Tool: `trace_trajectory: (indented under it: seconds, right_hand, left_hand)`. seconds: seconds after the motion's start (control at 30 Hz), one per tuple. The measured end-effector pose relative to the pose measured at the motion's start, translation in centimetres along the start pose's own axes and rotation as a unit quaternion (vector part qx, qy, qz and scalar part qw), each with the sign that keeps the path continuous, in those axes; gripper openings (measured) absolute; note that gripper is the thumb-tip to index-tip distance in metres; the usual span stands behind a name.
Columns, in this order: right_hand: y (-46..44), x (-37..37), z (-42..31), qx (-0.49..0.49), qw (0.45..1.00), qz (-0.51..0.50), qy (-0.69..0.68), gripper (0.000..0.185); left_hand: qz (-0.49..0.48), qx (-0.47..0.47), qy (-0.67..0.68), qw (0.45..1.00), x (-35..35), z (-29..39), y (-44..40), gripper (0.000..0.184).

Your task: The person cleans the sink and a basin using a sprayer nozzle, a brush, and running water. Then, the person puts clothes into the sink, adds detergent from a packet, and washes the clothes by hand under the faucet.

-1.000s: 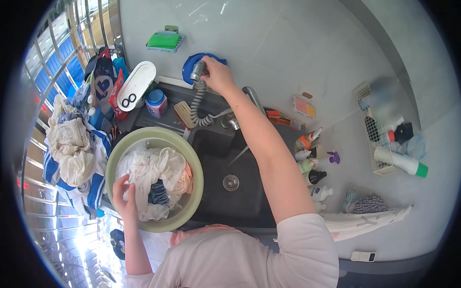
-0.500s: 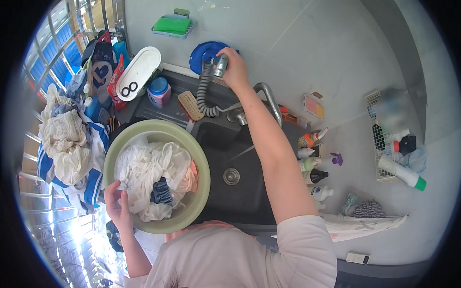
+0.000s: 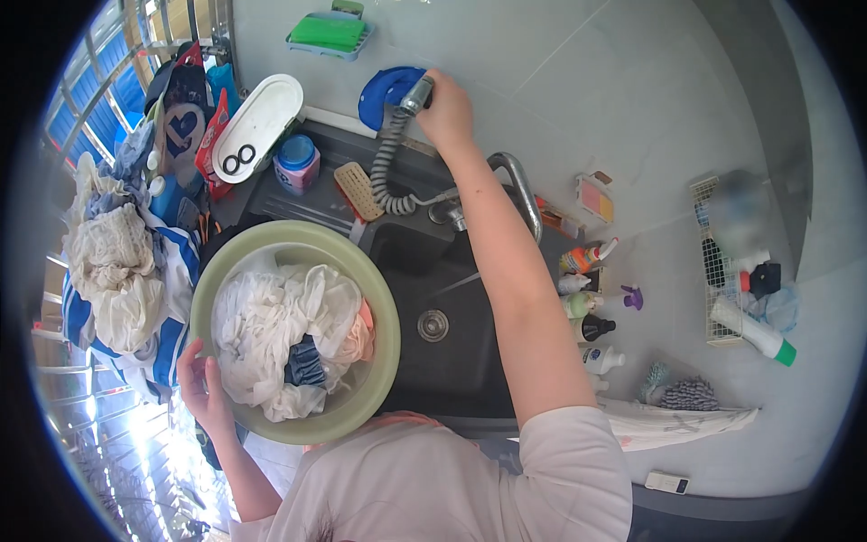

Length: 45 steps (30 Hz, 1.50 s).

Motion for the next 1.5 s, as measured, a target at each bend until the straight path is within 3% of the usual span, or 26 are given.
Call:
trace_trajectory:
  seconds: [0.07, 0.1, 0.2, 0.27, 0.3, 0.37, 0.4, 0.5, 0.57, 0.6, 0.67, 0.73, 0.87, 0.93, 1.0, 1.07, 1.13, 1.2, 1.3, 1.5]
  right_hand:
    - [0.7, 0.0, -0.9, 0.083, 0.995, 0.045, -0.033, 0.023]
    - [1.1, -0.2, -0.7, 0.080, 0.995, 0.042, -0.031, 0.023]
    - [2.1, -0.4, -0.7, 0.072, 0.995, 0.069, -0.002, 0.031]
    - [4.1, 0.4, -0.9, 0.061, 0.985, 0.160, 0.036, 0.052]
    - [5.6, 0.6, -1.6, 0.055, 0.985, 0.158, 0.031, 0.052]
    - [9.5, 0.4, -2.1, -0.069, 0.989, 0.073, -0.111, 0.071]
    - [12.1, 0.2, -2.8, -0.084, 0.985, 0.029, -0.149, 0.073]
    - [21.1, 0.4, -4.0, -0.171, 0.952, -0.093, -0.238, 0.046]
    - [27.1, -0.2, -3.0, -0.249, 0.912, -0.195, -0.263, 0.039]
    - [28.7, 0.4, -3.3, -0.252, 0.910, -0.191, -0.269, 0.039]
    - [32.1, -0.1, -3.7, -0.316, 0.861, -0.248, -0.312, 0.038]
    - [32.6, -0.3, -3.6, -0.333, 0.859, -0.233, -0.313, 0.037]
    - [32.9, -0.7, -3.1, -0.330, 0.862, -0.197, -0.331, 0.029]
    - [32.7, 0.0, -3.0, -0.377, 0.827, -0.142, -0.392, 0.022]
    - [33.4, -0.9, -2.9, -0.386, 0.788, -0.194, -0.439, 0.019]
    - [33.5, 0.0, -2.0, -0.368, 0.813, -0.136, -0.431, 0.018]
    - [34.2, 0.7, -1.7, -0.387, 0.800, -0.117, -0.444, 0.017]
    - [35.4, 1.2, -1.5, -0.412, 0.790, -0.125, -0.437, 0.017]
    - [38.3, 5.9, 2.3, -0.489, 0.722, -0.102, -0.479, 0.022]
    - [41.3, 14.1, 10.4, -0.529, 0.720, -0.085, -0.440, 0.026]
  left_hand:
    - [0.000, 0.001, 0.004, 1.000, 0.1, -0.3, -0.1, 0.029]
    - [0.003, -0.003, -0.001, 1.000, 0.1, -0.3, -0.2, 0.029]
    - [0.010, -0.002, -0.015, 1.000, 0.3, -0.6, -0.4, 0.030]
    - [0.010, -0.001, -0.030, 0.999, 0.7, -0.8, -0.7, 0.030]
    - [0.008, -0.009, -0.052, 0.999, 0.8, -0.7, -1.0, 0.031]
    - [0.006, -0.031, -0.101, 0.994, 1.1, -0.9, -1.5, 0.032]
    - [0.007, -0.032, -0.106, 0.994, 1.3, -1.2, -1.8, 0.032]
    - [0.026, -0.086, -0.189, 0.978, 1.4, -1.1, -2.5, 0.037]
    - [0.025, 0.009, -0.220, 0.975, 1.5, -3.1, -2.7, 0.035]
    - [0.025, 0.003, -0.225, 0.974, 1.5, -4.0, -2.7, 0.035]
    - [-0.042, 0.083, -0.175, 0.980, 0.6, -7.9, -2.6, 0.030]
    - [-0.013, 0.032, -0.172, 0.985, -0.4, -5.7, -2.4, 0.027]
    - [-0.044, 0.073, -0.181, 0.980, -0.1, -7.9, -2.7, 0.023]
    - [-0.046, 0.094, -0.161, 0.981, -0.2, -6.8, -1.9, 0.026]
    - [-0.043, 0.047, -0.145, 0.987, 0.7, -8.3, -1.9, 0.028]
    - [-0.053, 0.007, -0.164, 0.985, -0.1, -5.1, -1.4, 0.026]
    - [-0.062, 0.043, -0.063, 0.995, -0.4, -4.3, -1.0, 0.022]
    - [-0.079, 0.065, -0.052, 0.993, -1.2, -3.5, -1.2, 0.021]
    - [-0.103, 0.054, -0.074, 0.990, -4.8, 1.9, 3.5, 0.020]
    - [-0.174, 0.011, -0.058, 0.983, -14.0, 3.1, 9.7, 0.020]
Point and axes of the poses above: each hand's wrist, its own y-axis away from the middle knuckle, its own x-axis out of the back of the hand, z = x × y, the point moved 9 cm from there along -y, towards the middle knuckle, and after that the axes turned 9 degrees about z, right-handed, at the moved point
